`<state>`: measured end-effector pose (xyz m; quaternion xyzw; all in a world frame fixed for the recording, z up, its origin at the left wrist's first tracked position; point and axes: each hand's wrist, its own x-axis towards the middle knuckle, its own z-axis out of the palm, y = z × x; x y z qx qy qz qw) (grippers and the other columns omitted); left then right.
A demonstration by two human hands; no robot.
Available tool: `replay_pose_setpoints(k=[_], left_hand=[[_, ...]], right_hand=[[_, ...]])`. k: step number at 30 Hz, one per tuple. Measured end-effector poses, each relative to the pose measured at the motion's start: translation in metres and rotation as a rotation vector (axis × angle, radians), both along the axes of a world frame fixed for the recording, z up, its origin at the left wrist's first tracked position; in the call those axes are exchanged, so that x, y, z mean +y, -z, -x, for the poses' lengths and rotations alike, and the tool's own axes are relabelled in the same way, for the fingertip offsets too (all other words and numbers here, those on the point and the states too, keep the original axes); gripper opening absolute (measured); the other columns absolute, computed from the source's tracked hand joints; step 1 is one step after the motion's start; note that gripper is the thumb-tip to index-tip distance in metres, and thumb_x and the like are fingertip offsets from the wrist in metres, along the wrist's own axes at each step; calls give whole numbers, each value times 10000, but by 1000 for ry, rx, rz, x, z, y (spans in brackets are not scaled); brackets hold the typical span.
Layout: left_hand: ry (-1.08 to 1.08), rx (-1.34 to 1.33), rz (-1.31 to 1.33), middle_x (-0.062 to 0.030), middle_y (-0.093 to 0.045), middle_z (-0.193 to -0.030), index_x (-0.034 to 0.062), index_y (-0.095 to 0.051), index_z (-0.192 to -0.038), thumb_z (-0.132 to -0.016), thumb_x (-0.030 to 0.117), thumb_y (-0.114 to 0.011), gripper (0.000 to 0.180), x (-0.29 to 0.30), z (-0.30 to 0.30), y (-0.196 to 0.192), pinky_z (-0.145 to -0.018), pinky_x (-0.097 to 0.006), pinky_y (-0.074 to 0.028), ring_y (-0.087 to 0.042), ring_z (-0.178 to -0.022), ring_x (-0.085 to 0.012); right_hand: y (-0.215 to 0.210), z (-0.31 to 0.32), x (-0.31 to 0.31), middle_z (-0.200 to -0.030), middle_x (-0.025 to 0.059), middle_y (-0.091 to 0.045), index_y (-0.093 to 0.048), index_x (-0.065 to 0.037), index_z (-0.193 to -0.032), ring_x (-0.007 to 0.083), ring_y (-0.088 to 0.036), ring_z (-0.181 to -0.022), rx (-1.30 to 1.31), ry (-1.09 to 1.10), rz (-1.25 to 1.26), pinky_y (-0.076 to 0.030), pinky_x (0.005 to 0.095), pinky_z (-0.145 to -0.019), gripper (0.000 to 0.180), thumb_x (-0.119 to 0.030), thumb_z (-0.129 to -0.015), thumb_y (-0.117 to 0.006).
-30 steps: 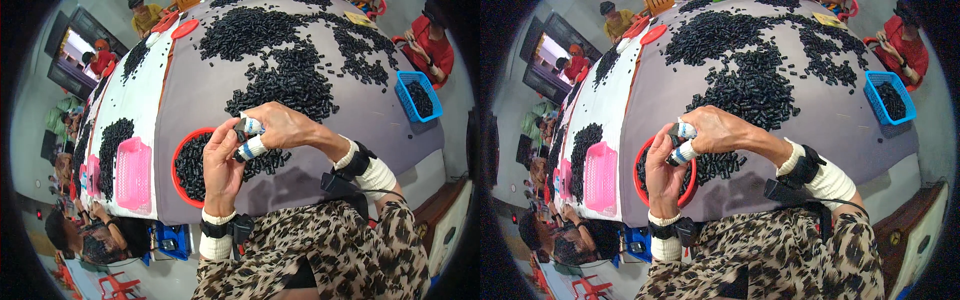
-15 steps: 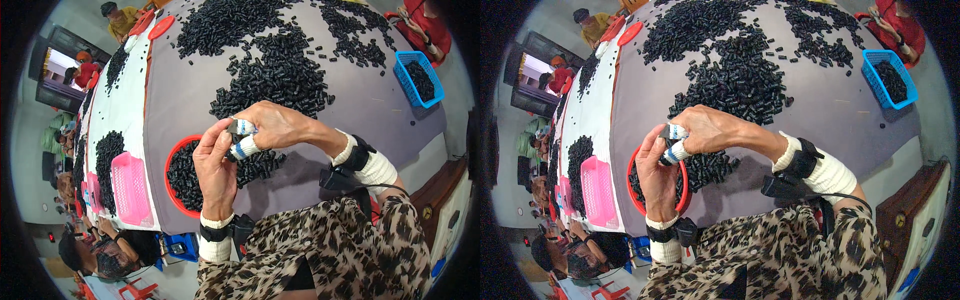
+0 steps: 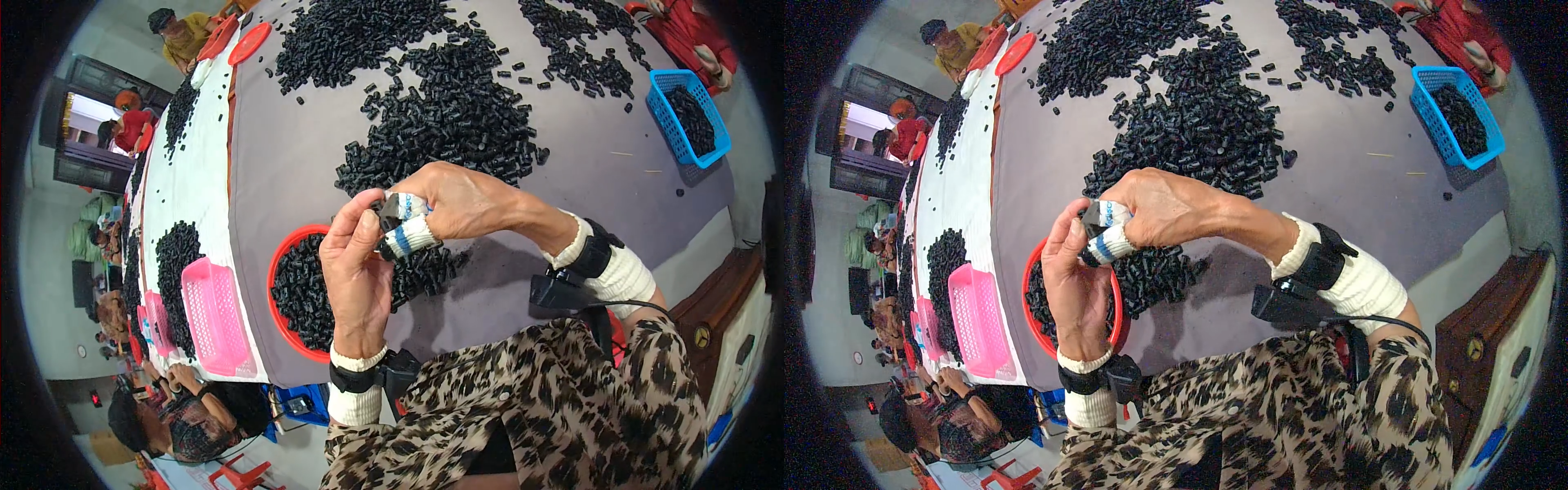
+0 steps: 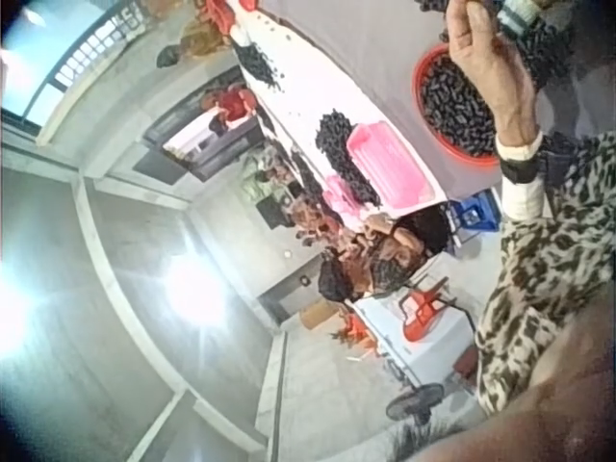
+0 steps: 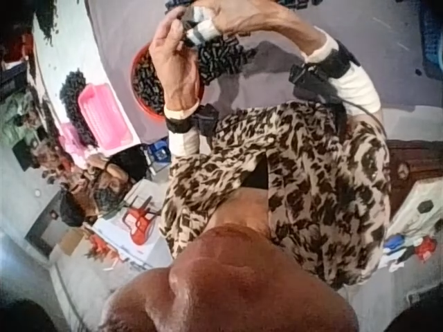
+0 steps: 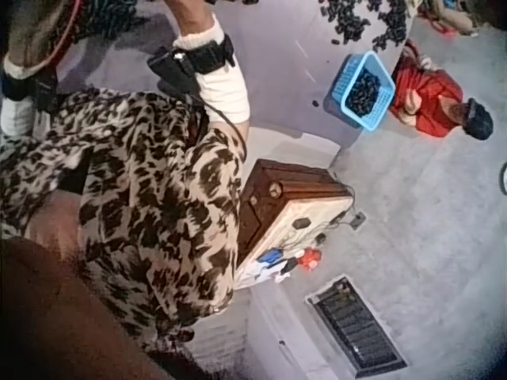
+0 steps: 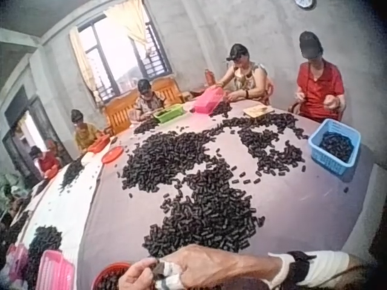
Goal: Sorting and assembling small black components for shoe manufacturing at a workshop table.
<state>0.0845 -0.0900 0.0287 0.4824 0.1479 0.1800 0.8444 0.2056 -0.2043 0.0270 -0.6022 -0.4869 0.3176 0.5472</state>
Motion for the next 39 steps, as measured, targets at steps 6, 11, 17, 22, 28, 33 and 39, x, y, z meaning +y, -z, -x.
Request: replay_pose_setpoints(k=[6,11,17,22,28,33,39], left_hand=[[77,-88,175,-79,-615,-930,-31,-546,-1085,-862,84,-555,250,4,2,4,-777,-278,-500,-598,-850,-142],[80,-91,164,-94,-621,-951,-29,-543,-1088,-865,100,-554,258,1,2,1,-785,-291,-503,-609,-859,-156],[82,-89,153,-102,-621,-966,-31,-549,-1082,-865,94,-551,250,2,3,1,-779,-294,-506,-609,-859,-155],[103,-114,163,-139,-595,-1009,-44,-497,-1117,-872,76,-521,274,5,6,7,-810,-337,-517,-609,-911,-213],[35,-57,98,-114,-607,-967,-41,-533,-1087,-866,73,-537,249,4,6,3,-767,-300,-508,-603,-873,-172],[-109,10,-125,-80,-610,-939,-35,-573,-1045,-854,42,-546,208,43,30,15,-687,-271,-492,-581,-804,-126],[-431,321,-621,-61,-610,-982,-9,-591,-1056,-846,93,-585,234,87,68,48,-687,-226,-457,-564,-816,-100]], right_hand=[[-11,0,-1,-584,74,-563,-578,7,-713,147,-485,-528,-88,50,42,-393,310,-520,325,-292,-661,-692],[-12,1,-1,-598,79,-576,-583,5,-725,153,-492,-532,-123,52,24,-397,318,-525,319,-281,-646,-701],[-13,2,0,-619,86,-591,-589,2,-742,153,-502,-541,-86,26,20,-412,317,-543,307,-274,-657,-691],[-12,3,-1,-628,97,-597,-587,6,-742,165,-514,-544,-106,18,40,-419,321,-546,306,-275,-666,-682],[-5,3,0,-622,97,-589,-580,11,-737,167,-518,-543,-115,18,40,-415,323,-535,345,-310,-675,-690],[6,-7,-6,-567,32,-519,-542,-24,-688,131,-477,-531,-120,117,25,-386,312,-508,414,-415,-722,-671],[12,-23,-13,-602,53,-524,-537,-17,-752,155,-465,-550,-183,203,5,-391,317,-545,325,-333,-796,-595]])
